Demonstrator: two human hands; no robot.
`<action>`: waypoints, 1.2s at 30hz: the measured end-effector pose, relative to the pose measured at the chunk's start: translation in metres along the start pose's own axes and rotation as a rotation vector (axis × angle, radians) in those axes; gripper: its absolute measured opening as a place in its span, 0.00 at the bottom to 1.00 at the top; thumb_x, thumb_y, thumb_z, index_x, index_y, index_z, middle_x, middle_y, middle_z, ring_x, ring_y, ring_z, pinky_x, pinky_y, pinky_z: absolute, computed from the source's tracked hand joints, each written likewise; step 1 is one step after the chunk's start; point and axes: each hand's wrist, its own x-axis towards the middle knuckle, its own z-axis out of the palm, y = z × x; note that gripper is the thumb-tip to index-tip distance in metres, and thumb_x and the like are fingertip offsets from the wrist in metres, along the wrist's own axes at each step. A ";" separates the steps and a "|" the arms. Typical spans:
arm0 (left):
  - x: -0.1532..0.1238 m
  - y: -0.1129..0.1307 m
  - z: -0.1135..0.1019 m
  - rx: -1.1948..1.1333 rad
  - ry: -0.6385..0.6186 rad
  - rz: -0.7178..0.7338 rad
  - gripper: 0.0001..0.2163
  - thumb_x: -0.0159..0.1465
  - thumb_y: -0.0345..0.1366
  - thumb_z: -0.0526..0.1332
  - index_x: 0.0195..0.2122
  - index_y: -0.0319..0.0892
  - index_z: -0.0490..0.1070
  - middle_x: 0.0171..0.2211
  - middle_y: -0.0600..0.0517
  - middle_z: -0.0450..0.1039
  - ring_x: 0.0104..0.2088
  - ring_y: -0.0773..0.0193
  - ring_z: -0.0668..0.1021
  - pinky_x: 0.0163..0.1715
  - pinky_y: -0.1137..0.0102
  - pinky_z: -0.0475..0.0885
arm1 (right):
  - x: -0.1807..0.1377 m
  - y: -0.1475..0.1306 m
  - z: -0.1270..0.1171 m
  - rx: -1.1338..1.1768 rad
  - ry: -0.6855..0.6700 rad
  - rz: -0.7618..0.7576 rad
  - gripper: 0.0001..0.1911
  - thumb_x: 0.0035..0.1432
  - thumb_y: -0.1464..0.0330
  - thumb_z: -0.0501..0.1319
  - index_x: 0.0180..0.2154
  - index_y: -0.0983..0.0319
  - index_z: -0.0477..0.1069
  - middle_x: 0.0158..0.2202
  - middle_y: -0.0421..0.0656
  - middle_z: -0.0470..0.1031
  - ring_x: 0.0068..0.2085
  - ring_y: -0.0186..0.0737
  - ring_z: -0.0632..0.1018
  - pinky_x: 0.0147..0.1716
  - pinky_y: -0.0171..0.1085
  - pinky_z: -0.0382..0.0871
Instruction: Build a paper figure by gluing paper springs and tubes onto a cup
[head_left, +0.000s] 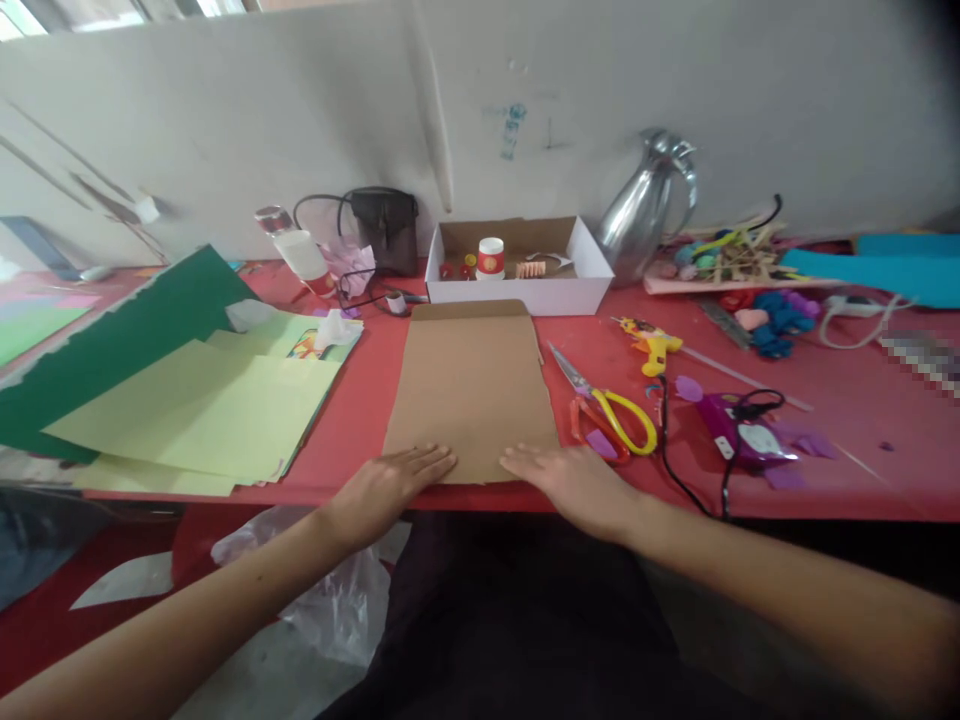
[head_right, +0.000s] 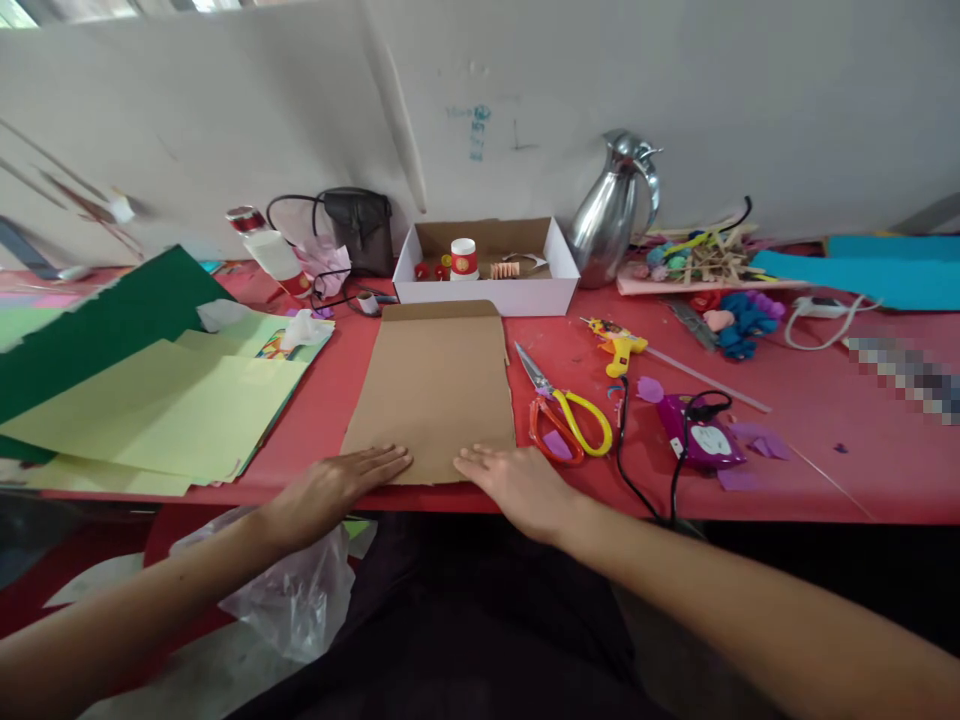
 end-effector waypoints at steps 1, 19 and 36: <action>-0.006 -0.003 0.005 -0.009 0.021 0.027 0.29 0.65 0.22 0.48 0.67 0.48 0.54 0.64 0.49 0.62 0.64 0.65 0.65 0.62 0.64 0.62 | -0.009 0.000 0.008 -0.010 0.020 -0.022 0.28 0.62 0.81 0.50 0.61 0.62 0.64 0.61 0.48 0.68 0.60 0.44 0.71 0.55 0.44 0.69; -0.055 -0.026 0.013 -0.044 0.722 -0.775 0.18 0.70 0.42 0.49 0.43 0.45 0.79 0.35 0.48 0.81 0.40 0.60 0.80 0.45 0.64 0.73 | -0.003 -0.003 0.004 0.109 0.402 -0.030 0.18 0.69 0.65 0.50 0.55 0.59 0.70 0.55 0.49 0.74 0.58 0.49 0.72 0.55 0.50 0.67; -0.110 -0.045 0.019 0.326 0.840 -0.987 0.11 0.66 0.37 0.56 0.40 0.42 0.78 0.44 0.44 0.80 0.47 0.56 0.80 0.55 0.61 0.67 | 0.021 -0.013 0.007 0.063 0.480 -0.207 0.23 0.61 0.81 0.53 0.54 0.57 0.69 0.49 0.45 0.76 0.53 0.44 0.75 0.53 0.45 0.72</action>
